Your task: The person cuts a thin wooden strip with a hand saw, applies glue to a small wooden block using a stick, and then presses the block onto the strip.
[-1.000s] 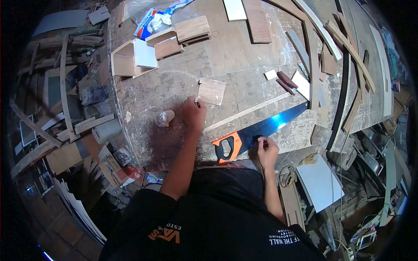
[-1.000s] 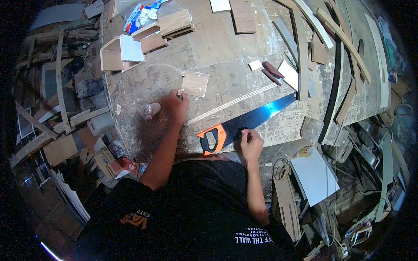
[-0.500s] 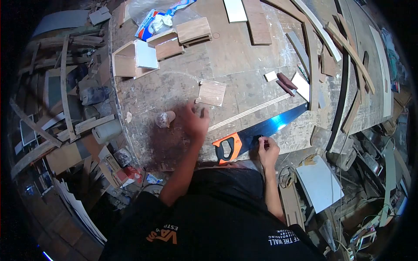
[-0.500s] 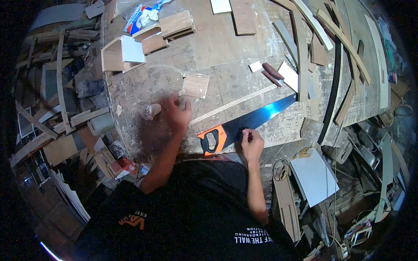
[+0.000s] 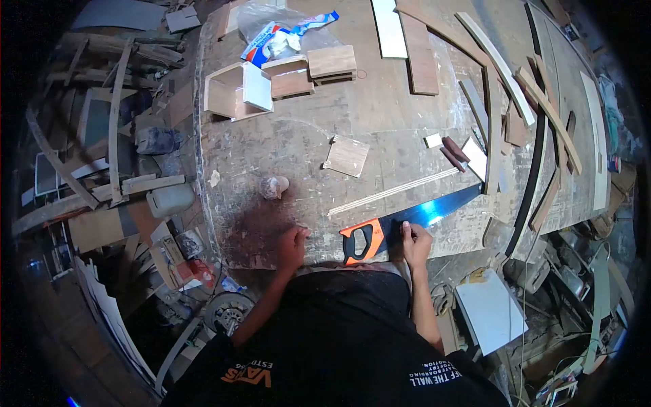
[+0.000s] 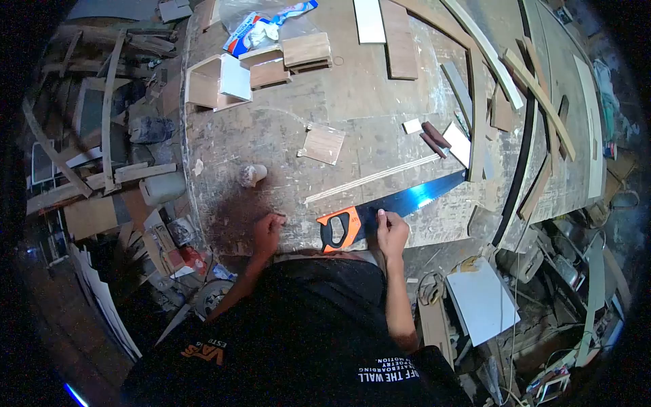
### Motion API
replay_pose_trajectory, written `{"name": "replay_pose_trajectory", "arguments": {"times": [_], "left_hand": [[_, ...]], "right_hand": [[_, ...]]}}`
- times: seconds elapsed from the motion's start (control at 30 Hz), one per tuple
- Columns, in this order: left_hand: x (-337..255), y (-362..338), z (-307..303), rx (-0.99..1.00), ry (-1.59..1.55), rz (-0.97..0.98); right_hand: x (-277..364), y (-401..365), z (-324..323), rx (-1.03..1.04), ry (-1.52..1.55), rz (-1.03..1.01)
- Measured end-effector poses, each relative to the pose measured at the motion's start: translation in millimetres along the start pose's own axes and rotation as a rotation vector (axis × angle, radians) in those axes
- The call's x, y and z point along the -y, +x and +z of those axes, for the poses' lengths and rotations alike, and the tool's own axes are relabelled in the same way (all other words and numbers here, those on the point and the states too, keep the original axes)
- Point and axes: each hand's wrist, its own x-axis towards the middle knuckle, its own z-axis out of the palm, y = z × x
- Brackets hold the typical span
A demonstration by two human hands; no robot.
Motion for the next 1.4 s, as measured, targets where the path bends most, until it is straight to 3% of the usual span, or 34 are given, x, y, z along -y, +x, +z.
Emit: {"name": "replay_pose_trajectory", "arguments": {"times": [0.17, 0.23, 0.3, 0.37, 0.4, 0.5, 0.63, 0.77, 0.9, 1.0, 1.17, 1.4], "left_hand": [[17.7, -19.3, -19.1, 0.125, -0.09, -0.206], [13.2, -18.0, -30.6, 0.211, 0.001, -0.198], [27.1, -20.9, -31.8, 0.209, -0.043, -0.135], [37.9, -22.3, -35.6, 0.227, -0.12, -0.157], [41.7, -22.4, -38.4, 0.238, -0.159, -0.168], [60.4, -22.2, -48.4, 0.24, -0.155, -0.176], [91.7, -27.6, -68.3, 0.185, -0.225, -0.159], [129.7, -44.3, -92.7, 0.105, -0.282, -0.204], [157.6, -56.2, -105.5, 0.069, -0.323, -0.22], [173.8, -57.5, -103.7, 0.057, -0.327, -0.199], [165.4, -36.7, -100.8, 0.067, -0.315, -0.14], [148.3, -25.8, -97.6, 0.094, -0.347, -0.123]], "right_hand": [[5.3, 6.2, 12.7, 0.151, -0.09, 0.065], [25.6, 10.4, 18.0, 0.218, -0.196, -0.026], [38.3, 14.8, 31.5, 0.288, -0.1, -0.166], [51.9, 20.8, 46.6, 0.202, -0.371, -0.401], [59.2, 22.4, 57.6, 0.198, -0.451, -0.356], [77.2, 37.7, 72.6, 0.217, -0.567, -0.663], [55.2, 65.3, 78.6, 0.428, -0.803, -0.741], [81.6, 53.6, 72.3, 0.397, -0.978, -0.796], [92.4, 42.6, 62.5, 0.247, -0.872, -0.822], [107.4, 24.8, 56.6, 0.27, -0.911, -0.739], [101.7, 26.0, 59.8, 0.22, -0.976, -0.558], [94.0, 38.2, 83.5, 0.13, -0.861, -0.545]]}}
